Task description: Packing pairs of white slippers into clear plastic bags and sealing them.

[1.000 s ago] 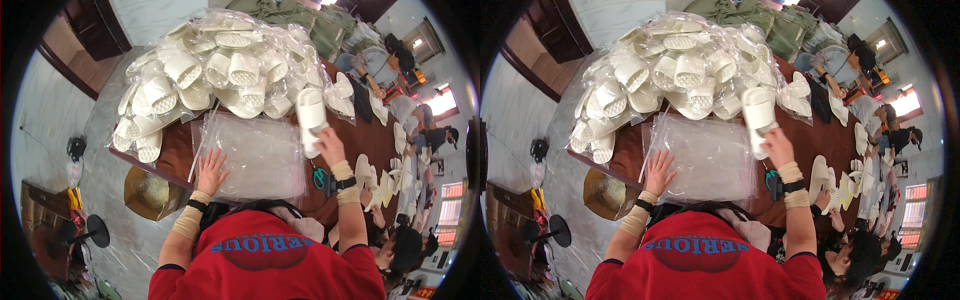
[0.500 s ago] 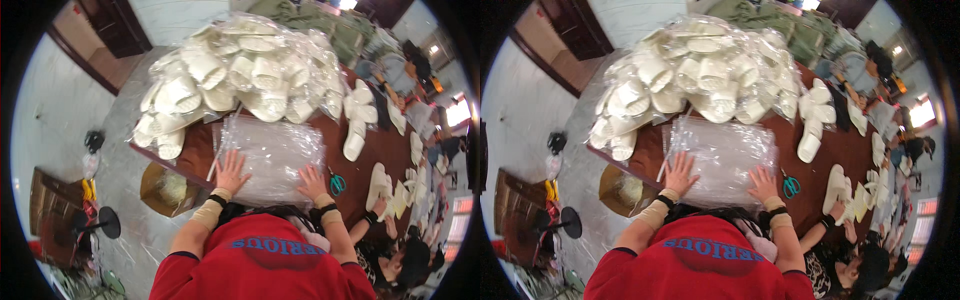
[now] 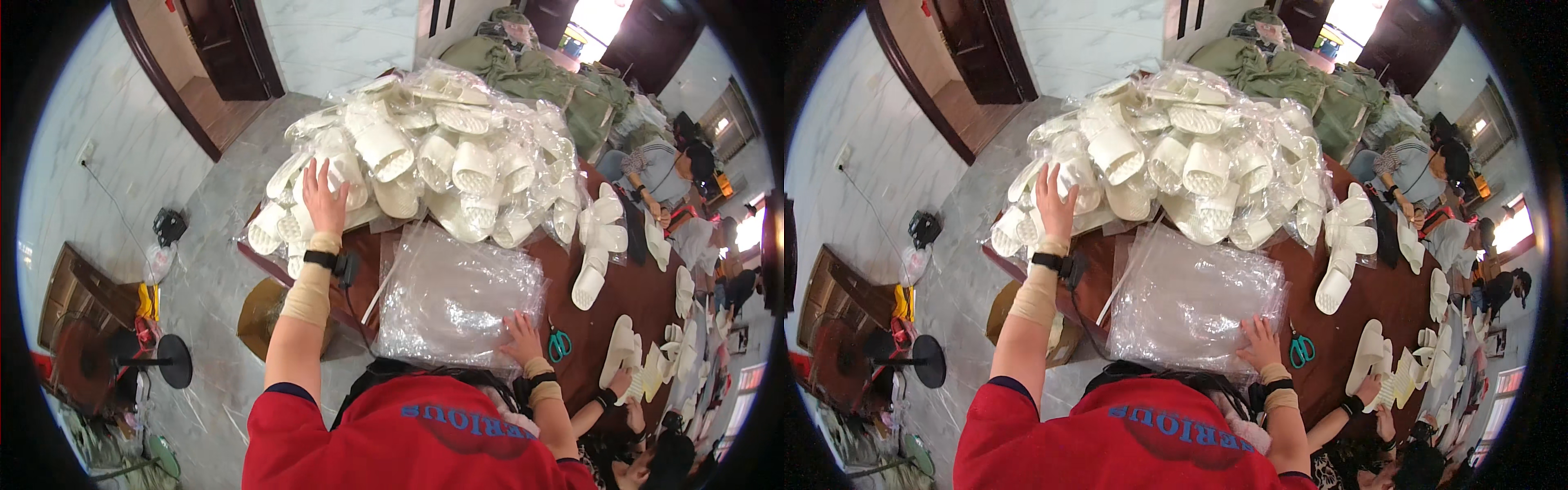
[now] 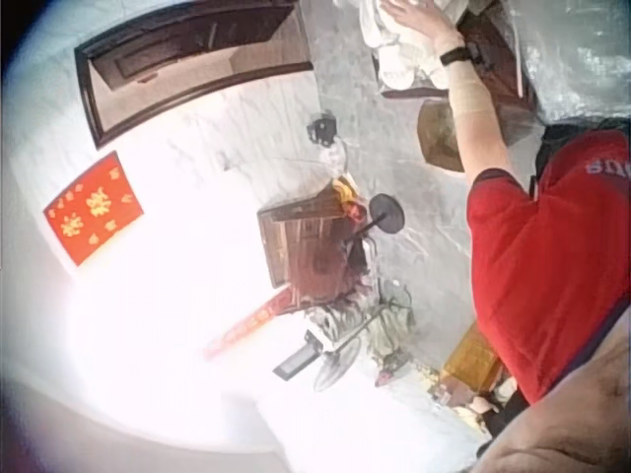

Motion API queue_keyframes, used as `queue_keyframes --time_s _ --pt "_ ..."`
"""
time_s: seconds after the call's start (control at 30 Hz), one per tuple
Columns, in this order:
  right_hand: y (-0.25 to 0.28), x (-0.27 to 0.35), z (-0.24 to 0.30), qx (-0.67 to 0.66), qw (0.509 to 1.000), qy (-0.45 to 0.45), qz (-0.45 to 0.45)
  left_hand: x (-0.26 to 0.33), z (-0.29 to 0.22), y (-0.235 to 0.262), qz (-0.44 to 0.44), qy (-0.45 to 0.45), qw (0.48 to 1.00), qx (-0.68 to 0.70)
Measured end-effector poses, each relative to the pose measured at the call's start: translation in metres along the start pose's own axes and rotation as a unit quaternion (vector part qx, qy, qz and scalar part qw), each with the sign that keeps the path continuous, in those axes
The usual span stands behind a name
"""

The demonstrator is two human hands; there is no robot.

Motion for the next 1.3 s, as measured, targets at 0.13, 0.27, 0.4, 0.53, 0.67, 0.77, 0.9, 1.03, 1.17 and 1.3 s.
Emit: queue_keyframes --time_s 0.13,0.27,0.4,0.53,0.67,0.77,0.9,1.03,1.17,1.3 --pt "0.002 0.004 0.005 0.002 1.000 0.009 -0.006 -0.022 0.014 -0.048 0.093 0.021 0.995 -0.031" --pt "0.005 0.001 0.014 0.010 1.000 0.014 -0.001 -0.028 0.051 -0.055 0.127 0.051 0.991 0.000" --pt "-0.004 0.009 -0.008 -0.012 1.000 -0.028 0.003 -0.031 -0.018 -0.003 0.112 -0.083 0.965 0.224" --pt "0.001 0.004 0.000 -0.010 1.000 -0.008 0.001 -0.030 -0.125 0.091 0.236 -0.218 0.920 0.225" --pt "0.003 0.003 0.001 -0.010 1.000 0.006 -0.013 0.019 -0.205 0.112 0.325 -0.390 0.816 0.276" --pt "-0.009 0.002 -0.009 0.001 1.000 -0.016 -0.014 0.076 -0.237 0.083 0.350 -0.534 0.732 0.238" --pt "-0.025 -0.003 -0.018 0.038 0.999 -0.019 0.027 0.166 -0.224 0.025 0.324 -0.553 0.758 0.124" --pt "-0.035 -0.003 -0.028 0.061 0.997 -0.027 0.025 0.229 -0.173 -0.009 0.420 -0.383 0.818 0.091" --pt "-0.024 -0.001 -0.016 0.074 0.996 -0.028 0.043 0.266 -0.082 -0.039 0.471 -0.225 0.838 0.155" --pt "-0.034 0.001 -0.022 0.036 0.988 -0.069 0.130 0.257 -0.107 -0.024 0.436 -0.282 0.843 0.141"
Point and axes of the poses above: each hand's wrist, its own x-axis away from the middle knuckle, its own y-axis out of the back of the hand, z = x × y, the point moved 6 cm from there along -x, towards the middle knuckle, and after that the axes turned 7 degrees about -x, right-handed, at the moved point
